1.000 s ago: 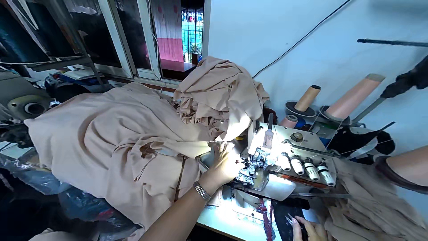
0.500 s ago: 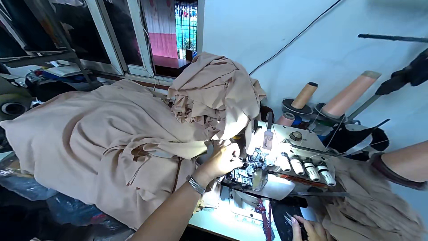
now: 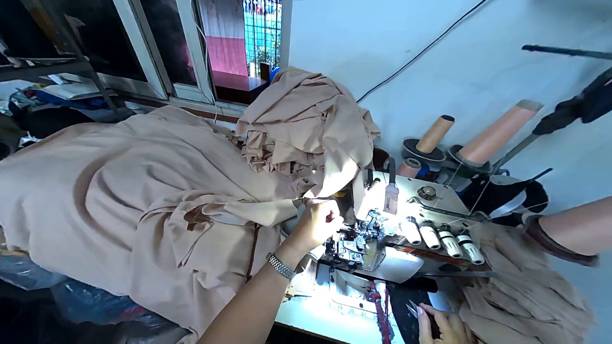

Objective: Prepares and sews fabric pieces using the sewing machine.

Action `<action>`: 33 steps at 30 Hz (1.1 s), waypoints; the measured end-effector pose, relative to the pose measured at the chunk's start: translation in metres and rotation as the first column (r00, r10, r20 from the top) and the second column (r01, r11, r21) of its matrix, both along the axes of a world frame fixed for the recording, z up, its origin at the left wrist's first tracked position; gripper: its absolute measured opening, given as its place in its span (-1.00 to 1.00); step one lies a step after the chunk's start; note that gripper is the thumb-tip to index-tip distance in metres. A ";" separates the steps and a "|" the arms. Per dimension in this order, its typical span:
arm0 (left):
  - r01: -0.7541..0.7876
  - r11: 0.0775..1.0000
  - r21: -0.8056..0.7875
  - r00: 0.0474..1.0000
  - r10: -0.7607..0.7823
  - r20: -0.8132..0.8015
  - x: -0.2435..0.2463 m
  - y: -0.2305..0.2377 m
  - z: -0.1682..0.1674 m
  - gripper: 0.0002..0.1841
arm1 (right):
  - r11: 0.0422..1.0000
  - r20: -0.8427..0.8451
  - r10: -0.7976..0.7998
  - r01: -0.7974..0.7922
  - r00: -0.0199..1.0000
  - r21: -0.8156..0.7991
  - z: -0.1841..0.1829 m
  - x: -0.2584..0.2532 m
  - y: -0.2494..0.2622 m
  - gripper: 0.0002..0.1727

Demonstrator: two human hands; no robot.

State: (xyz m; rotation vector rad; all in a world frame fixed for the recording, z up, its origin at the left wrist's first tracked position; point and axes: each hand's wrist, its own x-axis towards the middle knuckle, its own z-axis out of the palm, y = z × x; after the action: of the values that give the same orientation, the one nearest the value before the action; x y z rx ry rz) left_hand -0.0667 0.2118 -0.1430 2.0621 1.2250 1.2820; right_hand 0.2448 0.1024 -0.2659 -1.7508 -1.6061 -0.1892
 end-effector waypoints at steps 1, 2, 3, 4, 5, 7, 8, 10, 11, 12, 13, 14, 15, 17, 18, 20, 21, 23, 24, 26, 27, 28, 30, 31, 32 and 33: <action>0.005 1.000 -0.018 1.000 -0.005 0.008 0.000 -0.001 0.001 -0.89 | 1.000 -0.005 0.002 -0.002 1.000 0.005 0.000 0.000 0.000 -0.70; 0.024 0.999 -0.041 0.999 -0.023 0.025 -0.001 -0.002 0.002 -0.90 | 1.000 -0.005 0.000 0.000 1.000 0.010 -0.001 0.000 0.000 -0.70; 0.060 0.996 -0.069 0.997 -0.056 0.056 -0.002 -0.002 0.004 -0.91 | 1.000 -0.006 0.000 0.000 1.000 0.012 -0.001 0.001 0.001 -0.70; 0.107 0.990 -0.095 0.990 -0.097 0.099 -0.003 -0.002 0.006 -0.93 | 1.000 -0.005 -0.001 0.001 1.000 0.012 -0.001 0.001 0.001 -0.70; 0.156 0.980 -0.124 0.980 -0.138 0.143 -0.004 -0.002 0.010 -0.87 | 1.000 -0.003 0.000 0.000 1.000 0.010 -0.001 0.002 0.001 -0.70; 0.235 0.955 -0.182 0.944 -0.179 0.279 -0.004 -0.002 0.018 -0.81 | 1.000 0.005 0.005 -0.005 1.000 0.010 -0.001 0.003 0.001 -0.70; 0.257 0.944 -0.205 0.911 -0.167 0.377 -0.004 -0.004 0.020 -0.84 | 1.000 0.013 0.005 -0.005 1.000 0.011 -0.001 0.003 0.001 -0.69; 0.267 0.938 -0.222 0.824 -0.103 0.558 -0.006 -0.005 0.018 -0.87 | 1.000 0.020 0.009 -0.009 1.000 0.022 0.001 0.003 0.001 -0.67; 0.260 0.940 -0.220 0.791 -0.076 0.607 -0.008 -0.003 0.015 -0.87 | 0.999 0.009 0.010 -0.010 1.000 0.044 0.003 0.004 0.002 -0.66; 0.251 0.944 -0.214 0.765 -0.058 0.641 -0.009 -0.001 0.012 -0.87 | 0.998 -0.024 0.009 -0.008 1.000 0.069 0.007 0.005 0.004 -0.67; 0.242 0.948 -0.205 0.759 -0.053 0.649 -0.011 -0.001 0.009 -0.88 | 0.996 -0.076 0.006 0.001 0.997 0.094 0.013 0.006 0.007 -0.67; 0.233 0.953 -0.196 0.766 -0.056 0.640 -0.013 -0.002 0.005 -0.90 | 0.994 -0.152 0.004 0.013 0.988 0.113 0.020 0.008 0.012 -0.66; 0.230 0.954 -0.193 0.776 -0.060 0.628 -0.014 -0.002 0.003 -0.90 | 0.992 -0.246 -0.009 0.040 0.969 0.122 0.027 0.009 0.018 -0.63; 0.222 0.953 -0.208 0.789 -0.050 0.612 -0.013 0.001 0.001 -0.90 | 0.989 -0.461 -0.074 0.126 0.884 0.083 0.044 0.013 0.033 -0.52; 0.215 0.952 -0.220 0.789 -0.036 0.614 -0.013 0.002 0.001 -0.90 | 0.985 -0.566 -0.116 0.169 0.816 0.042 0.052 0.015 0.040 -0.47; 0.209 0.952 -0.225 0.772 -0.019 0.635 -0.012 0.005 0.000 -0.89 | 0.969 -0.708 -0.198 0.244 0.678 -0.037 0.067 0.018 0.054 -0.40; 0.213 0.953 -0.215 0.749 -0.018 0.662 -0.011 0.008 0.000 -0.89 | 0.962 -0.748 -0.227 0.265 0.624 -0.071 0.074 0.020 0.058 -0.39; 0.231 0.953 -0.195 0.698 -0.024 0.715 -0.009 0.013 0.000 -0.90 | 0.958 -0.802 -0.243 0.265 0.545 -0.110 0.086 0.020 0.064 -0.40; 0.236 0.952 -0.195 0.695 -0.024 0.719 -0.009 0.014 0.000 -0.90 | 0.958 -0.816 -0.235 0.269 0.527 -0.102 0.089 0.019 0.068 -0.44; 0.236 0.951 -0.198 0.704 -0.027 0.710 -0.010 0.013 -0.001 -0.90 | 0.960 -0.815 -0.179 0.280 0.551 -0.021 0.090 0.017 0.072 -0.49; 0.233 0.951 -0.204 0.715 -0.026 0.698 -0.011 0.012 -0.001 -0.91 | 0.946 -0.791 -0.158 0.321 0.590 0.051 0.089 0.016 0.073 -0.50; 0.220 0.952 -0.212 0.734 -0.019 0.679 -0.012 0.010 -0.002 -0.91 | 0.921 -0.770 -0.141 0.368 0.622 0.129 0.089 0.017 0.074 -0.51; 0.223 0.955 -0.197 0.726 -0.027 0.688 -0.012 0.011 -0.001 -0.91 | 0.860 -0.763 -0.068 0.425 0.643 0.282 0.104 0.026 0.071 -0.52; 0.220 0.956 -0.195 0.725 -0.026 0.689 -0.012 0.011 -0.001 -0.91 | 0.838 -0.767 0.019 0.408 0.642 0.362 0.114 0.037 0.069 -0.53; 0.211 0.956 -0.203 0.739 -0.020 0.673 -0.013 0.010 0.000 -0.91 | 0.805 -0.755 0.128 0.377 0.644 0.458 0.121 0.056 0.072 -0.56; 0.195 0.956 -0.217 0.763 -0.009 0.647 -0.015 0.007 0.000 -0.91 | 0.816 -0.763 0.234 0.305 0.602 0.491 0.128 0.073 0.072 -0.55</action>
State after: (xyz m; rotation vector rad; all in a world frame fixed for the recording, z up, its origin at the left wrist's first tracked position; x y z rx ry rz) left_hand -0.0812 0.2190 -0.1432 1.2917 0.8827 1.4897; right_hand 0.3177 0.1740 -0.1380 -1.0931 -0.7000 0.0957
